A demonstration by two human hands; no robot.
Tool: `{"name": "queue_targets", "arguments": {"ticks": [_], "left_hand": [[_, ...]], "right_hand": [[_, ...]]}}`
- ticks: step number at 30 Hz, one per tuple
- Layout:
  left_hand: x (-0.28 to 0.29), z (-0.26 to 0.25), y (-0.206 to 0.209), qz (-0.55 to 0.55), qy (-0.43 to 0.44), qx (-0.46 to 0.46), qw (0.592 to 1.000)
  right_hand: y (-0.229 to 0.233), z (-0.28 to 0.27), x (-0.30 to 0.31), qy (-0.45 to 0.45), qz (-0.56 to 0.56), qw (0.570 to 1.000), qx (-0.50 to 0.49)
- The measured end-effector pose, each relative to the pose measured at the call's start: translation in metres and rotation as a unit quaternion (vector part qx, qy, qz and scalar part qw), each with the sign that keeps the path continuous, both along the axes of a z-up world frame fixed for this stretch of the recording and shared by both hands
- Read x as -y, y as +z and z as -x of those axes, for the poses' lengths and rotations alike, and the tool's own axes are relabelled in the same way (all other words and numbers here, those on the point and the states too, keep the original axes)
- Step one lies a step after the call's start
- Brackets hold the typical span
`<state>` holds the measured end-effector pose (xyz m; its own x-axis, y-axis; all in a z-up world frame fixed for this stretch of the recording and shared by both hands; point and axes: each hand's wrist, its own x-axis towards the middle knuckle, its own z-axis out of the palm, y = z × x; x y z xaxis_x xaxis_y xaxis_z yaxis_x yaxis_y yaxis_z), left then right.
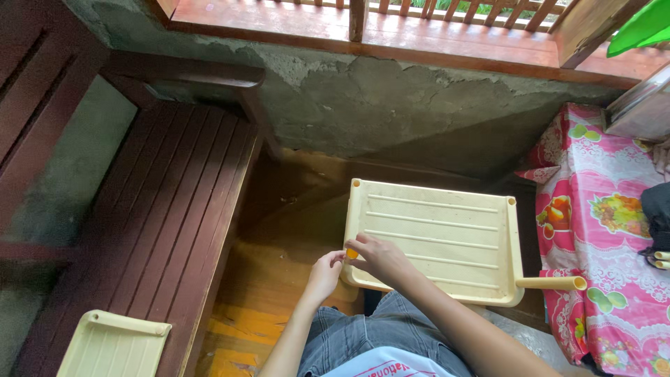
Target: The person assembles a small plastic stool by inserting four cylindrical legs into the underside of the seat. They then pick up a second stool seat and place it on top of the assembled stool.
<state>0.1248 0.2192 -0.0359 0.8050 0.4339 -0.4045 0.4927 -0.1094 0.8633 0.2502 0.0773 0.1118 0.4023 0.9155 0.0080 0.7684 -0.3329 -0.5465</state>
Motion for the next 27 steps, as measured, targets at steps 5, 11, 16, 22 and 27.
{"name": "queue_targets", "arguments": {"ticks": [5, 11, 16, 22, 27], "left_hand": [[-0.001, -0.001, -0.005, -0.011, 0.008, 0.019, 1.000], [-0.001, -0.001, -0.005, -0.006, 0.007, 0.025, 1.000], [-0.002, -0.001, 0.009, -0.005, 0.011, 0.007, 1.000], [-0.003, 0.004, 0.015, -0.005, 0.012, 0.003, 1.000], [-0.005, 0.006, -0.001, 0.018, 0.024, 0.024, 0.999]], "right_hand": [[-0.008, 0.005, -0.010, -0.024, 0.034, 0.999, -0.001], [-0.015, 0.011, -0.020, -0.062, 0.028, 0.997, 0.037], [-0.005, 0.013, -0.022, -0.128, 0.140, 0.979, 0.070], [-0.008, 0.011, -0.025, -0.105, 0.086, 0.987, 0.085], [-0.022, 0.007, -0.023, -0.061, 0.114, 0.989, 0.074]]}}
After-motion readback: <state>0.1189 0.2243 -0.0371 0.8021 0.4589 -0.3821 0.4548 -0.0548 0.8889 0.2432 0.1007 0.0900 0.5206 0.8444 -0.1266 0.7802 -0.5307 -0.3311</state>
